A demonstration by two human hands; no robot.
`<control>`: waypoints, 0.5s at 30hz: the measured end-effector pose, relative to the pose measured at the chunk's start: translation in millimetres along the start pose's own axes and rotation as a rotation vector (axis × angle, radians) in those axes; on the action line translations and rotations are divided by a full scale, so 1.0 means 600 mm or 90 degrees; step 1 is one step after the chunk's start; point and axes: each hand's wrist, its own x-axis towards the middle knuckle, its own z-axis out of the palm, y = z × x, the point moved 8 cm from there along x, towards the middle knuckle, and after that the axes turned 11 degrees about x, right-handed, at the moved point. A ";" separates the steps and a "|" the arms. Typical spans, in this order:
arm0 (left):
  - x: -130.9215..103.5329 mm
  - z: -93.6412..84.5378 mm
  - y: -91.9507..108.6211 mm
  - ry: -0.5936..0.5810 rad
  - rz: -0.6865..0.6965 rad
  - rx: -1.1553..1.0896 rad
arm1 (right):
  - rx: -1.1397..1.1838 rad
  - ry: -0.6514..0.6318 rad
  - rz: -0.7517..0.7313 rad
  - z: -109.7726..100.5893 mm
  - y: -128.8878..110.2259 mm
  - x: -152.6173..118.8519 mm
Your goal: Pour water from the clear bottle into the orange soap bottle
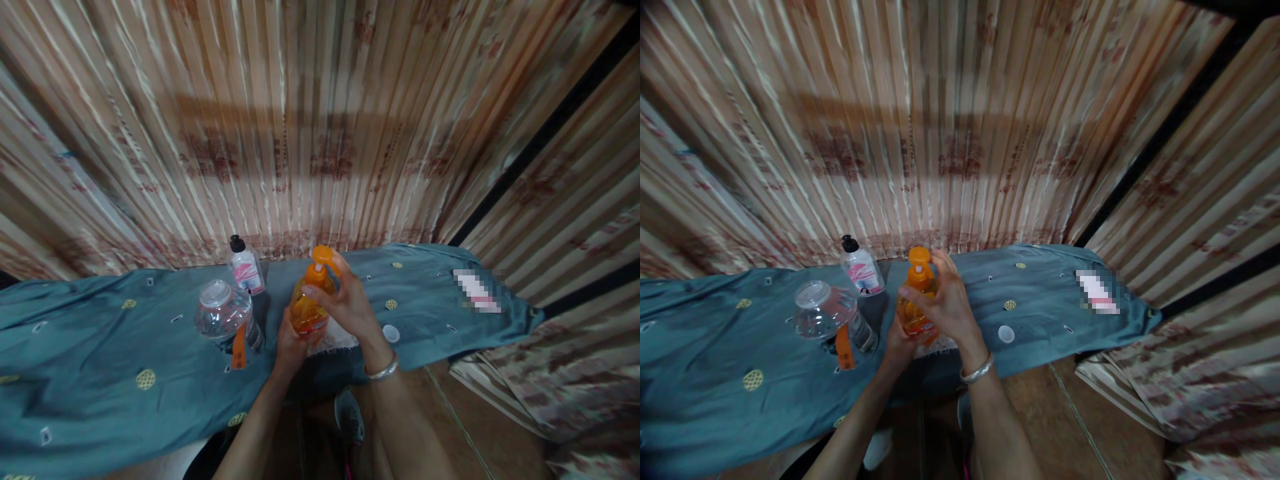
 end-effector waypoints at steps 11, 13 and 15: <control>0.001 0.002 -0.001 -0.016 -0.017 0.008 | 0.026 -0.066 -0.055 0.013 -0.018 -0.003; 0.001 0.002 -0.004 -0.017 -0.021 0.008 | 0.007 -0.039 -0.028 0.009 -0.014 -0.002; 0.001 0.005 -0.005 -0.026 -0.026 -0.004 | -0.035 0.025 -0.002 0.000 -0.007 -0.001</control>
